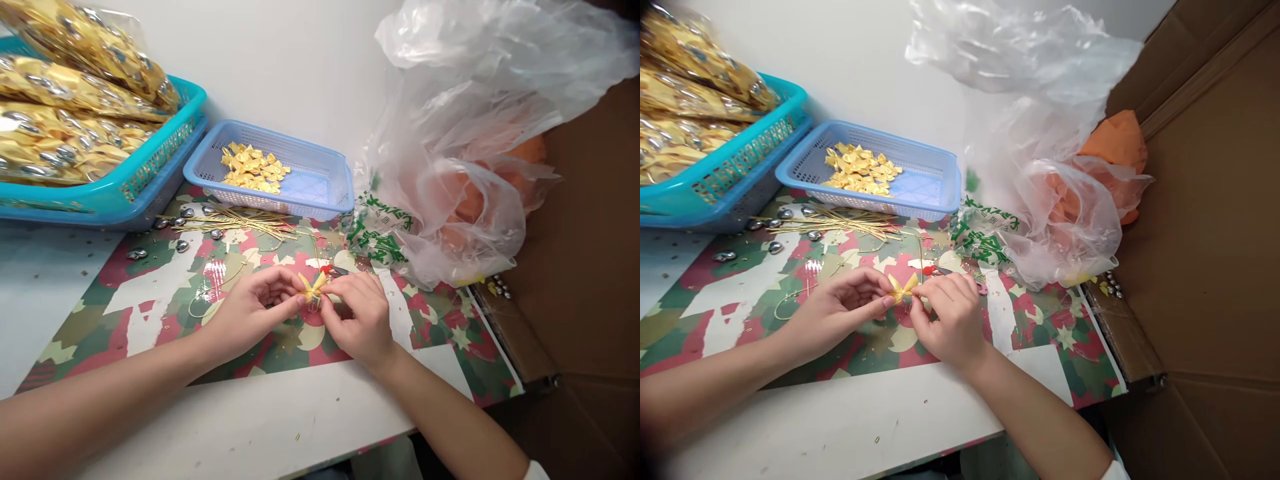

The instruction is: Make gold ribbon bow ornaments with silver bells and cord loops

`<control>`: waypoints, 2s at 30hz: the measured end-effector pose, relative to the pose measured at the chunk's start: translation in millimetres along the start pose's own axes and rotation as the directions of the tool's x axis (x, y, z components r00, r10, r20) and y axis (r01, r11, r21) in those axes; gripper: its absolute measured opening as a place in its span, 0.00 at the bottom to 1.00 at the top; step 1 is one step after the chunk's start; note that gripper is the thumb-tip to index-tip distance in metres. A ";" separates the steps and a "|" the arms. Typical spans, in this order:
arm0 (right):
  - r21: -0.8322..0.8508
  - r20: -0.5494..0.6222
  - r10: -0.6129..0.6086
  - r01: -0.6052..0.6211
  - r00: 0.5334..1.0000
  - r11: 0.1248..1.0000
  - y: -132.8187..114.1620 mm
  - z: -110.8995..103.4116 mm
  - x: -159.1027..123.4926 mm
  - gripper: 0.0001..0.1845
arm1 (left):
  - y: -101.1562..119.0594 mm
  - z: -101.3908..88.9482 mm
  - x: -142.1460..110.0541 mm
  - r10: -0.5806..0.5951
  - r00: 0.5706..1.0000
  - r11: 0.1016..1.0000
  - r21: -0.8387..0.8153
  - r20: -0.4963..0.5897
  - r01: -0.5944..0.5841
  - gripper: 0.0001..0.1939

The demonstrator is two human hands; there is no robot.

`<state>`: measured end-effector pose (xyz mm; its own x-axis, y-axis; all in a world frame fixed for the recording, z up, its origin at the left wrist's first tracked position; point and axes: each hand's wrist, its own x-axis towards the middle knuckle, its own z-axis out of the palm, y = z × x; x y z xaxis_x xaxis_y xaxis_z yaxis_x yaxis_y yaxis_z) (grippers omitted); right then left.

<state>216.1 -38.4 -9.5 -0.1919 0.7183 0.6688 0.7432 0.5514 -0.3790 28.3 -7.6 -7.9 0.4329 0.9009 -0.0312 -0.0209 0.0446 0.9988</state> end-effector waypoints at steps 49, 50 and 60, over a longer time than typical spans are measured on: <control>0.501 0.326 0.048 -0.216 0.944 0.838 -4.3 -7.6 -4.3 0.11 | 2.0 -5.9 0.4 0.048 0.989 0.998 0.034 0.139 -0.054 0.09; 0.497 0.327 0.009 -0.180 0.945 0.849 -3.5 -8.2 -4.9 0.11 | 1.9 -5.6 -0.4 0.050 0.985 0.995 0.074 0.163 -0.062 0.08; 0.524 0.327 0.164 -0.323 0.931 0.788 -0.1 -11.2 -2.0 0.09 | 1.3 -1.9 -1.5 -0.019 0.994 0.996 0.088 0.105 0.009 0.08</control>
<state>223.6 -44.6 -3.7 -0.2661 0.8978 0.3510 0.3118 0.4247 -0.8500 25.9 -8.1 -6.6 0.5251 0.8498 -0.0455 0.0624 0.0149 0.9979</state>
